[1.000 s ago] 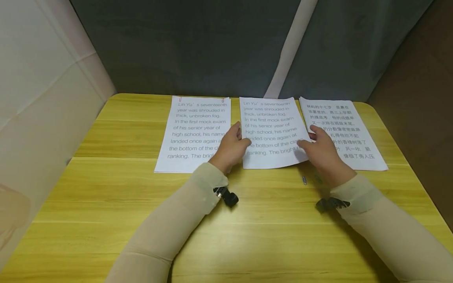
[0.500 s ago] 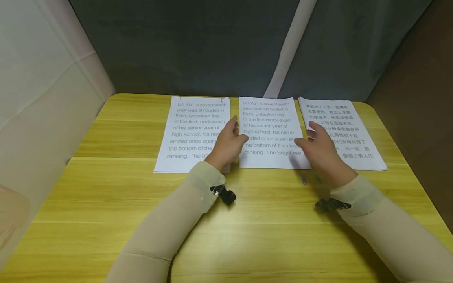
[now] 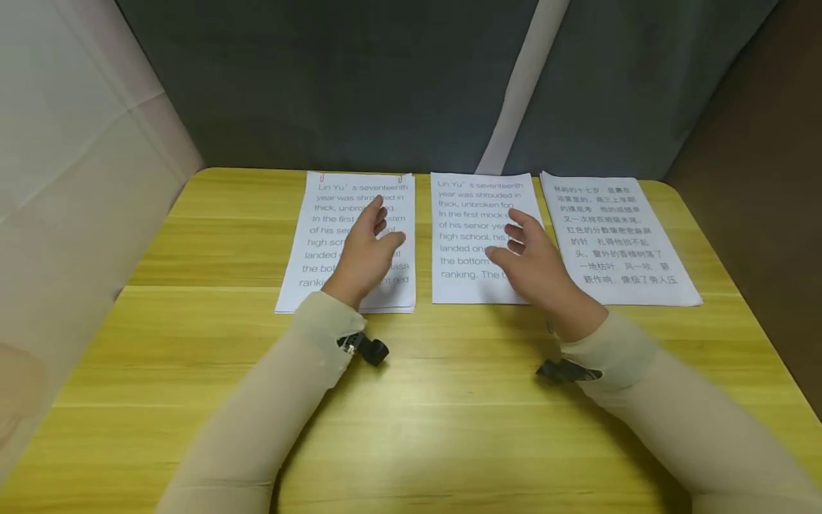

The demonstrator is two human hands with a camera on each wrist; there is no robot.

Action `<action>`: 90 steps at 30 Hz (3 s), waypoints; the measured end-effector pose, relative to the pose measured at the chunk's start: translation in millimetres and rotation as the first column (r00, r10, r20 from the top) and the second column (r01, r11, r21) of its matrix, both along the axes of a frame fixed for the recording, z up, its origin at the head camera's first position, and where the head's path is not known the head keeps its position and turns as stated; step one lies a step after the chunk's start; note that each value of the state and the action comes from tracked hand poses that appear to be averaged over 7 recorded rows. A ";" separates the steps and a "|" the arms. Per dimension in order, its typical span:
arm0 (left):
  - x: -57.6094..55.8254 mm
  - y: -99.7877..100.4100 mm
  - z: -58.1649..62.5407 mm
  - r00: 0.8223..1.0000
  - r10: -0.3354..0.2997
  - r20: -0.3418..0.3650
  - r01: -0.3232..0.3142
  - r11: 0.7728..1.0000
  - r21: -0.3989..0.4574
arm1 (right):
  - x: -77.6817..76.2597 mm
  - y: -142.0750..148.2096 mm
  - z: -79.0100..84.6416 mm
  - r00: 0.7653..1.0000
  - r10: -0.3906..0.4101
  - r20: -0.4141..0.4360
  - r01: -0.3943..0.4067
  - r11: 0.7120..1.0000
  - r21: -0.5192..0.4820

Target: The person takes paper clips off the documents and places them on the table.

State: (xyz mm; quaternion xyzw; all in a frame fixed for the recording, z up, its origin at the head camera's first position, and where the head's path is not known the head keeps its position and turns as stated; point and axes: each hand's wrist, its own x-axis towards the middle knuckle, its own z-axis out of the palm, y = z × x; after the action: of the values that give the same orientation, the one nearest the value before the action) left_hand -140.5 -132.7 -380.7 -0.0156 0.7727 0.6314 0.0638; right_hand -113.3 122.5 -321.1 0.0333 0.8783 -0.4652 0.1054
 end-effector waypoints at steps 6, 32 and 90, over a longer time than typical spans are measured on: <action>0.8 -38.2 -3.8 0.998 0.055 0.038 -0.053 0.997 -0.062 | -2.3 -28.2 -6.5 0.999 0.026 0.028 -0.025 0.999 -0.036; 9.8 -129.7 -13.0 0.948 0.246 0.200 -0.259 0.965 0.037 | -16.2 -104.3 -25.1 0.995 0.017 0.095 0.006 0.972 -0.234; 2.6 -127.6 -31.6 0.898 0.255 0.357 -0.276 0.961 0.008 | -19.2 -112.0 -52.0 0.975 0.029 0.220 0.066 0.908 -0.413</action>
State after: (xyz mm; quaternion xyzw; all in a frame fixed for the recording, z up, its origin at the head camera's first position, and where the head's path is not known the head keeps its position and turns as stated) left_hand -137.9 -260.4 -412.4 -0.2320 0.7205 0.6433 0.1149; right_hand -132.5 10.4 -373.0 0.0699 0.7407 -0.6367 0.2026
